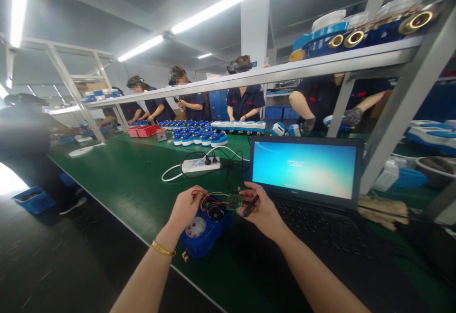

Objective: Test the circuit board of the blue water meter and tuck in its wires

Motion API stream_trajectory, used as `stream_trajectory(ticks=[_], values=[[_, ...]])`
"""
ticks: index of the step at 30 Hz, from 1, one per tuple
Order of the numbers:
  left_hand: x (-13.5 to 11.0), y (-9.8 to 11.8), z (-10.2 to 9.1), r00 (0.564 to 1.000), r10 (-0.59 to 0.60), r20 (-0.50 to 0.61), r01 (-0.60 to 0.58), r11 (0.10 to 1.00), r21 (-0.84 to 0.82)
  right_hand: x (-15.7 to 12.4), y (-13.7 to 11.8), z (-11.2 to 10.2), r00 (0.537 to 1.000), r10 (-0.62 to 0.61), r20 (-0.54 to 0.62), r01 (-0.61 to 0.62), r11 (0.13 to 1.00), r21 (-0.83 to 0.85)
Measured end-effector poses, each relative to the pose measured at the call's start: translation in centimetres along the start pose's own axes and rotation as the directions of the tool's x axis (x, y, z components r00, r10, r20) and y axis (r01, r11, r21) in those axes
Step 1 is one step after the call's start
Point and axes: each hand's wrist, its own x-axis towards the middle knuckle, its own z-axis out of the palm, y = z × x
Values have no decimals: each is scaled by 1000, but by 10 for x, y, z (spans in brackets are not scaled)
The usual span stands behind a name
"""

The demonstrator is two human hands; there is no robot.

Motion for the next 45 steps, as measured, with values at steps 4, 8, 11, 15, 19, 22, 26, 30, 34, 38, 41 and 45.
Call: stream_trajectory(ticks=[4, 8, 11, 15, 19, 22, 26, 30, 34, 38, 41, 45], values=[[-4, 13, -8, 998, -11, -60, 9, 999, -38, -1, 2, 1, 999, 26, -35, -27, 999, -30], [-13, 30, -17, 999, 21, -45, -24, 998, -52, -1, -1, 5, 997, 39, -73, -43, 998, -53], [-20, 39, -19, 996, 79, -40, -77, 995, 58, -1, -5, 7, 994, 34, -100, -42, 996, -77], [-22, 40, -14, 983, 179, -43, -165, 962, 218, -3, -5, 8, 993, 17, -120, -32, 991, -128], [-24, 42, -7, 938, 318, -135, -253, 898, 360, -5, -1, 5, 994, 6, -110, -26, 983, -180], [-30, 47, 0, 903, 395, -169, -270, 828, 492, -6, -1, 4, 995, 8, -97, -25, 984, -178], [-35, 48, 12, 929, 365, -63, -265, 773, 577, -7, -5, 6, 994, 9, -106, -27, 986, -166], [-34, 46, 21, 946, 322, 48, -296, 790, 538, -8, -12, 8, 992, 9, -123, -29, 986, -163], [-30, 48, 25, 946, 315, 78, -309, 800, 515, -11, -17, 9, 990, -6, -140, -18, 986, -166], [-26, 54, 26, 961, 272, 46, -253, 801, 543, -14, -22, 13, 993, 15, -118, -29, 993, -117], [-26, 54, 25, 956, 281, 78, -280, 806, 522, -14, -29, 12, 994, 31, -102, -41, 994, -100], [-25, 48, 20, 974, 220, 52, -226, 950, 214, -10, -40, 0, 994, -7, -112, -7, 992, -125]])
